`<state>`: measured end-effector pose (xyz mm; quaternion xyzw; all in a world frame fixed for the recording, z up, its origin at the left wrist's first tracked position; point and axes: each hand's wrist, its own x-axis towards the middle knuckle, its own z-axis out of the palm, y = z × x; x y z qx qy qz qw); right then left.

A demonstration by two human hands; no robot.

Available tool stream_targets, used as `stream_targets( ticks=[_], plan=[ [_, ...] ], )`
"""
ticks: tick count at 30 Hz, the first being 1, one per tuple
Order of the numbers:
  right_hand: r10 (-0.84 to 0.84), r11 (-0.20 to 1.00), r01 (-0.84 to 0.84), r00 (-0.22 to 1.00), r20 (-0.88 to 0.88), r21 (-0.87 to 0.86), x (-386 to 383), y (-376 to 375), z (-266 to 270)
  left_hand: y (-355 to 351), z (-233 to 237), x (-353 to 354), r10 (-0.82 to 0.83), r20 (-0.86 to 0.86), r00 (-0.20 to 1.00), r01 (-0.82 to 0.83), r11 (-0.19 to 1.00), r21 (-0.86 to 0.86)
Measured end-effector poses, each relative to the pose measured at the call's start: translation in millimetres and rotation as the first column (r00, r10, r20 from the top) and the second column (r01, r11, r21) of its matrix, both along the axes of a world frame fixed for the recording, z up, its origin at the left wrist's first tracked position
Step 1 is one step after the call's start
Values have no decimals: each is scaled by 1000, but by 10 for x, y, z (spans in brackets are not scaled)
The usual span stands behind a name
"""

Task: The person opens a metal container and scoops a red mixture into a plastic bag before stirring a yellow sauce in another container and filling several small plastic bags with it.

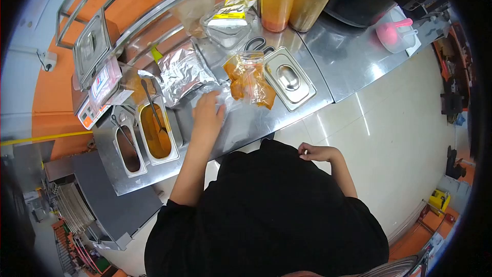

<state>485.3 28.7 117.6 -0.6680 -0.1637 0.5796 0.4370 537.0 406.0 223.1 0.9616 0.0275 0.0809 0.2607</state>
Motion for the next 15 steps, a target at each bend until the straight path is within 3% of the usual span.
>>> stream_targets(
  ticks=[3, 4, 8, 12, 13, 15],
  plan=[
    [7, 994, 0, 998, 67, -106, -37, -242, -123, 229, -256, -89, 20, -140, 990, -17, 1000, 25],
    [20, 980, -8, 998, 62, -199, -4, -274, -87, 264, -300, -101, 18, -112, 994, -13, 999, 46],
    [36, 953, 4, 991, 126, -302, 210, -263, 103, 352, -223, -117, 51, 16, 999, -52, 997, 63],
    [45, 999, -46, 980, 193, 3, 590, 92, 905, 204, 321, -124, 101, 92, 991, -95, 993, -65],
    [35, 995, -57, 969, 245, 84, 683, 311, 1228, 163, 419, -157, 26, 10, 1000, -23, 968, -250],
    [-352, 876, 258, 919, 176, 407, 720, 768, 1563, 70, 568, -242, -153, -93, 984, 66, 792, -607]
  ],
)
